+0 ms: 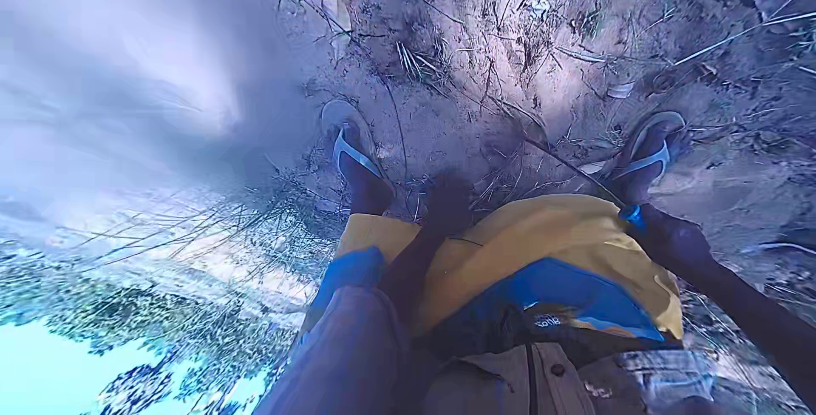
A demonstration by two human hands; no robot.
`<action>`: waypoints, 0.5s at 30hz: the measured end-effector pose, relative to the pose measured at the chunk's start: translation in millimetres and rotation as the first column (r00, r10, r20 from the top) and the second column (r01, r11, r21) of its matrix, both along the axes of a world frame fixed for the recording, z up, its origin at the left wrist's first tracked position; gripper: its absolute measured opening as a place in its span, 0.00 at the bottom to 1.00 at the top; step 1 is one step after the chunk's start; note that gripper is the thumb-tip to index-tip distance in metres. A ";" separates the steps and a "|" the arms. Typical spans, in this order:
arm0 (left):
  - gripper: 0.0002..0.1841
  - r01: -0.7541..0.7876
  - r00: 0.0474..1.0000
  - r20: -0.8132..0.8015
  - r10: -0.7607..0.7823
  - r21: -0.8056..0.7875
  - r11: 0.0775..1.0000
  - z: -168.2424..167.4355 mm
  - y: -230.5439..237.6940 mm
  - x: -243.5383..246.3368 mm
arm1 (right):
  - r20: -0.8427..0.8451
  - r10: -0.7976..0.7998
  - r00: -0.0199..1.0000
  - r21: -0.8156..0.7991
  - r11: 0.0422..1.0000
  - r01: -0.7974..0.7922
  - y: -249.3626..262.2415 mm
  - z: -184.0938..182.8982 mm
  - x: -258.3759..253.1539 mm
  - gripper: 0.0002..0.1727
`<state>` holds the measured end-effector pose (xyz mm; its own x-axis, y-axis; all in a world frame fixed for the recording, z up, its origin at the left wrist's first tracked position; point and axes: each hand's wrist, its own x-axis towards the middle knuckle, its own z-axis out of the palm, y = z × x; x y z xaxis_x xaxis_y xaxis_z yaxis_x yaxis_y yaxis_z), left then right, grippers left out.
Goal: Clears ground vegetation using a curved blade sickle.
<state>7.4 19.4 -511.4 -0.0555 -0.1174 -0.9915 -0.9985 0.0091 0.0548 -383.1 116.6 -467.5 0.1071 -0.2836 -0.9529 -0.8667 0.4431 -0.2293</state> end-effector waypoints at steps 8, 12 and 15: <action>0.36 -0.040 0.935 -0.334 -0.121 -0.439 0.898 -86.8 -79.2 -83.3 | -0.124 -0.449 0.885 -0.294 0.868 0.399 -21.1 -5.0 40.6 0.25; 0.34 0.145 0.955 -0.237 -0.179 -0.152 0.978 -95.8 -28.4 -119.9 | -0.138 -0.620 0.773 -0.274 0.774 0.571 -14.7 -7.1 48.1 0.29; 0.28 0.210 0.966 -0.157 -0.207 0.003 0.978 -50.9 55.0 -56.2 | -0.122 -0.601 0.790 -0.240 0.790 0.564 -11.5 4.6 45.4 0.28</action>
